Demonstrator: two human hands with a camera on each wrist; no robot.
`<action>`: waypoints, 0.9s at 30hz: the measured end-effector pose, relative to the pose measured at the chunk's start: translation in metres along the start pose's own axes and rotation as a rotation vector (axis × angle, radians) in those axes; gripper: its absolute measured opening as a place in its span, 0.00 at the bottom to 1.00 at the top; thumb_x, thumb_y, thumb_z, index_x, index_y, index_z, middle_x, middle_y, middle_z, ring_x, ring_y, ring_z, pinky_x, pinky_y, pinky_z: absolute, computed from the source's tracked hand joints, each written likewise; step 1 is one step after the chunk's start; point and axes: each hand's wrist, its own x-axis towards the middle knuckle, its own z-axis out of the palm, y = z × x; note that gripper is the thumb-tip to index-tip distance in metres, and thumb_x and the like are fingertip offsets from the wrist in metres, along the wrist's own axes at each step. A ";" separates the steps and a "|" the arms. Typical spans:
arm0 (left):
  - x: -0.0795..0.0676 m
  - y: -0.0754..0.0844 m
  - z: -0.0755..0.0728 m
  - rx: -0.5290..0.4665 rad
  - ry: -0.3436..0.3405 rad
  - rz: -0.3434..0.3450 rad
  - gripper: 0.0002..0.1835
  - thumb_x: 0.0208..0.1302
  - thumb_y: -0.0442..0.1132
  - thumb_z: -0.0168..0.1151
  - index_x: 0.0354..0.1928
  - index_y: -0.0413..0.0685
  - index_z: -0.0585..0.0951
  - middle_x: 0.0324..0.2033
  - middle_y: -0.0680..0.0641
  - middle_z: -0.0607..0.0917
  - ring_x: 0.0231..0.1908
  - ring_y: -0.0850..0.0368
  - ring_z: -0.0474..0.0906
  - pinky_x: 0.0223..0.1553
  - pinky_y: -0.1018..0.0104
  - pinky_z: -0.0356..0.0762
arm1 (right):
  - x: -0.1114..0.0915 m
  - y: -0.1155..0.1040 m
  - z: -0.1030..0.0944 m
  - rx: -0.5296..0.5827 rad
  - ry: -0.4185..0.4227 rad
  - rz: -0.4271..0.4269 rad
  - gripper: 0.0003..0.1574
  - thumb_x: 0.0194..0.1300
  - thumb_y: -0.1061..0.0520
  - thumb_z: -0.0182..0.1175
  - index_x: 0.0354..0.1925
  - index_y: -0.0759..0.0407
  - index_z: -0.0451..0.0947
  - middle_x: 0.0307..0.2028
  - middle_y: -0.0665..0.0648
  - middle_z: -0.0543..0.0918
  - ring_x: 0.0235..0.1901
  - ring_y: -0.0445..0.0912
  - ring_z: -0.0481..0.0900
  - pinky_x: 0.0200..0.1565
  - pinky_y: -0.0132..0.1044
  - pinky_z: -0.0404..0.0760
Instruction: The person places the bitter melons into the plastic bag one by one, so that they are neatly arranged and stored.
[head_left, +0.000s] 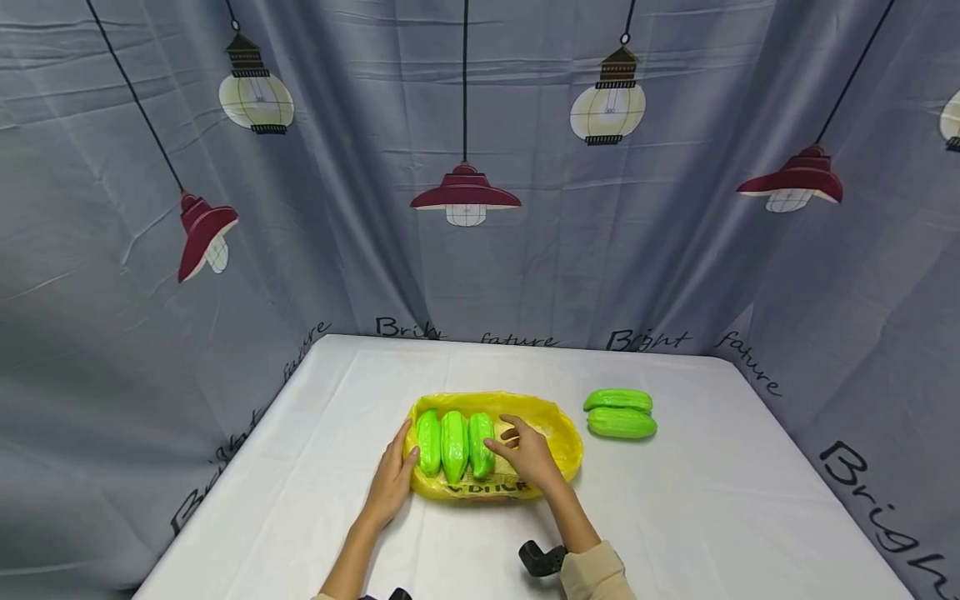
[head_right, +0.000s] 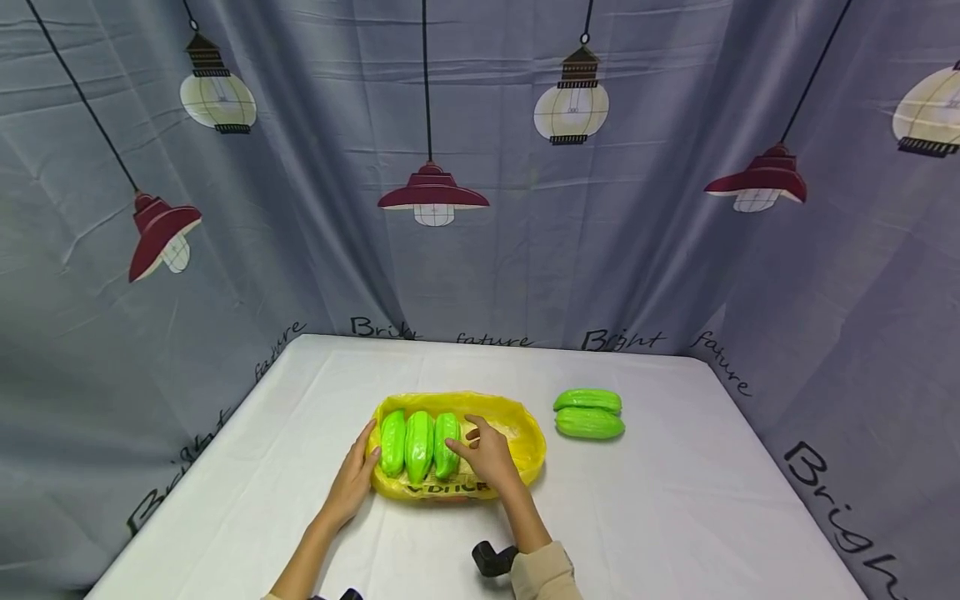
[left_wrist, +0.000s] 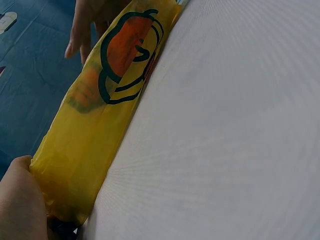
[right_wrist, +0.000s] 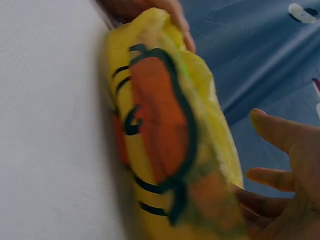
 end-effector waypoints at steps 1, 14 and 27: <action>0.000 0.000 0.000 -0.001 0.000 -0.003 0.28 0.72 0.49 0.42 0.71 0.52 0.54 0.64 0.34 0.62 0.63 0.36 0.56 0.60 0.39 0.52 | -0.001 -0.002 -0.004 0.009 -0.004 -0.008 0.40 0.58 0.44 0.63 0.61 0.64 0.66 0.43 0.65 0.79 0.40 0.54 0.78 0.38 0.43 0.79; 0.001 -0.002 0.000 0.028 0.001 0.000 0.28 0.73 0.48 0.42 0.71 0.51 0.54 0.63 0.34 0.63 0.62 0.35 0.57 0.60 0.39 0.53 | -0.002 -0.007 -0.070 0.007 0.031 -0.132 0.36 0.59 0.47 0.63 0.63 0.55 0.66 0.49 0.61 0.78 0.48 0.55 0.76 0.49 0.50 0.74; 0.000 -0.001 0.000 0.007 0.014 0.008 0.28 0.72 0.47 0.42 0.70 0.50 0.55 0.63 0.34 0.63 0.62 0.35 0.58 0.59 0.38 0.53 | 0.008 0.044 -0.139 -0.095 0.130 -0.160 0.35 0.56 0.51 0.66 0.61 0.53 0.68 0.54 0.63 0.76 0.54 0.57 0.71 0.53 0.57 0.68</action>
